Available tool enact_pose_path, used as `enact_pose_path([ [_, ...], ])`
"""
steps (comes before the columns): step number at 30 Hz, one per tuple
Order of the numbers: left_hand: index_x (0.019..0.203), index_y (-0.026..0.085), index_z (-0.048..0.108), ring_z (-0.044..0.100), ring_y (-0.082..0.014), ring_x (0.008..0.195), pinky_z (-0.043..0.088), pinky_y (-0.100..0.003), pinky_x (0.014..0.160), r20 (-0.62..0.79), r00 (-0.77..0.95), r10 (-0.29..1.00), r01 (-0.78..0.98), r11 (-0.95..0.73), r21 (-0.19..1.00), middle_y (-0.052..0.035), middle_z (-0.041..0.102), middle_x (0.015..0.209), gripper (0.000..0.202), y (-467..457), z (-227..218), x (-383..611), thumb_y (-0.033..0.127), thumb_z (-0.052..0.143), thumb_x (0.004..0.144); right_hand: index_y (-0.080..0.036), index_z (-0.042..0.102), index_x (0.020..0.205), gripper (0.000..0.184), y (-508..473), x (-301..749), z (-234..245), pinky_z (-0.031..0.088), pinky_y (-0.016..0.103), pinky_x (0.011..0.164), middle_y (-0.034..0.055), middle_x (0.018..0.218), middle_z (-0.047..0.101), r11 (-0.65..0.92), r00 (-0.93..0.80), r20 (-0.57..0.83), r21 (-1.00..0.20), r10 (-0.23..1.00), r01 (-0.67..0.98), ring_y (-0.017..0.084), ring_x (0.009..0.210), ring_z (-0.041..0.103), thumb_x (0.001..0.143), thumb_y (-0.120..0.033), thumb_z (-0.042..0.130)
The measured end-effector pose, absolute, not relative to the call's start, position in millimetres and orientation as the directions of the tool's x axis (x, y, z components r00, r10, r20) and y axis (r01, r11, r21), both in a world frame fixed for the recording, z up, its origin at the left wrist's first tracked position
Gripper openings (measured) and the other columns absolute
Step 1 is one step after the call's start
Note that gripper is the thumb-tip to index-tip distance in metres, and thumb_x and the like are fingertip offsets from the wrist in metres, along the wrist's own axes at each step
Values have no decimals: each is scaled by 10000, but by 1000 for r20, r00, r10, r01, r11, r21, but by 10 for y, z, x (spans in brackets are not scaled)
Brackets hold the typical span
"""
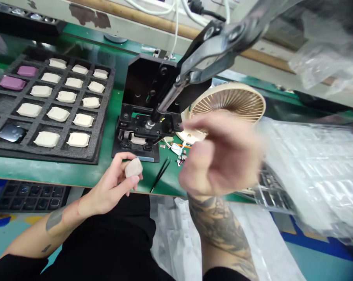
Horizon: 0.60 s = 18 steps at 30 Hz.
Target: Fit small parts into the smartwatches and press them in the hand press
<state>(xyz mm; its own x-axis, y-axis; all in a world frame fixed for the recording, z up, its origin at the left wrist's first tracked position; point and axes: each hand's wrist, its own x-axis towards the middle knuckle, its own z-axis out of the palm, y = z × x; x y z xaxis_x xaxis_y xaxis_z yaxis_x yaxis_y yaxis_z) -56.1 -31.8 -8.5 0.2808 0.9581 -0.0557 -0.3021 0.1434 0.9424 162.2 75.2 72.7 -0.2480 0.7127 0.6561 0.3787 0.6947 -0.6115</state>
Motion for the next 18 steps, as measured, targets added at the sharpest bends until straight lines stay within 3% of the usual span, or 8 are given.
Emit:
enact_pose_path([
  [1, 1493, 296, 525, 733, -174, 941, 623, -259, 740, -28, 277, 960, -263, 104, 959, -74, 742, 1201, 396, -344, -81, -601, 393, 704, 1154, -307, 825, 1303, 252, 669, 1632, 592, 750, 467, 972, 55, 1198, 857, 755, -283, 710, -534, 645, 382, 284, 1178, 858, 1146, -345, 631],
  [3, 1434, 280, 588, 738, -200, 1038, 644, -295, 837, 52, 242, 969, -123, -22, 992, -94, 742, 1259, 318, -365, -57, -673, 355, 709, 1149, -280, 773, 1413, 356, 572, 1622, 318, 741, 514, 1016, 81, 1244, 849, 813, -418, 706, -422, 572, 400, 283, 1147, 838, 1087, -183, 664],
  [5, 1443, 262, 661, 730, -220, 1057, 643, -315, 850, 189, 190, 964, 87, -208, 974, -120, 728, 1310, 349, -340, -11, -716, 324, 756, 1113, -231, 702, 1521, 443, 578, 1571, 92, 687, 577, 1151, 150, 1440, 778, 781, -555, 551, -393, 623, 486, 326, 1363, 755, 1098, -147, 600],
  [7, 1461, 258, 701, 726, -233, 1051, 649, -347, 862, 331, 164, 929, 291, -366, 884, -132, 716, 1342, 380, -289, 40, -723, 273, 771, 1087, -186, 640, 1588, 505, 669, 1488, -58, 607, 639, 1252, 206, 1549, 696, 742, -612, 419, -370, 671, 560, 365, 1499, 654, 1100, -124, 527],
  [10, 1466, 245, 717, 746, -263, 1122, 662, -411, 985, 436, 161, 885, 470, -458, 755, -141, 706, 1352, 388, -238, 83, -704, 209, 739, 1081, -134, 637, 1559, 510, 862, 1348, -158, 603, 638, 1215, 237, 1452, 713, 708, -642, 301, -355, 705, 611, 384, 1389, 676, 1067, -97, 507],
  [12, 1464, 228, 726, 758, -291, 1196, 660, -417, 1013, 459, 159, 874, 558, -464, 688, -155, 703, 1363, 386, -242, 70, -700, 207, 737, 1079, -130, 675, 1484, 447, 936, 1296, -173, 632, 603, 1154, 225, 1370, 735, 690, -625, 296, -374, 722, 620, 375, 1299, 698, 1069, -112, 508],
  [15, 1517, 225, 712, 797, -298, 1156, 654, -372, 905, 497, 148, 855, 719, -438, 540, -156, 744, 1359, 416, -251, 19, -709, 238, 717, 1101, -167, 684, 1472, 430, 861, 1348, -146, 632, 560, 1181, 195, 1406, 730, 678, -578, 357, -437, 734, 591, 343, 1356, 687, 1115, -117, 450],
  [18, 1563, 230, 700, 808, -242, 878, 559, -344, 666, 495, 166, 853, 842, -384, 379, -149, 789, 1394, 433, -147, 3, -675, 254, 658, 1133, -227, 580, 1654, 537, 612, 1536, -67, 609, 542, 1255, 180, 1548, 680, 693, -537, 440, -500, 720, 520, 311, 1477, 657, 1145, -113, 455],
])
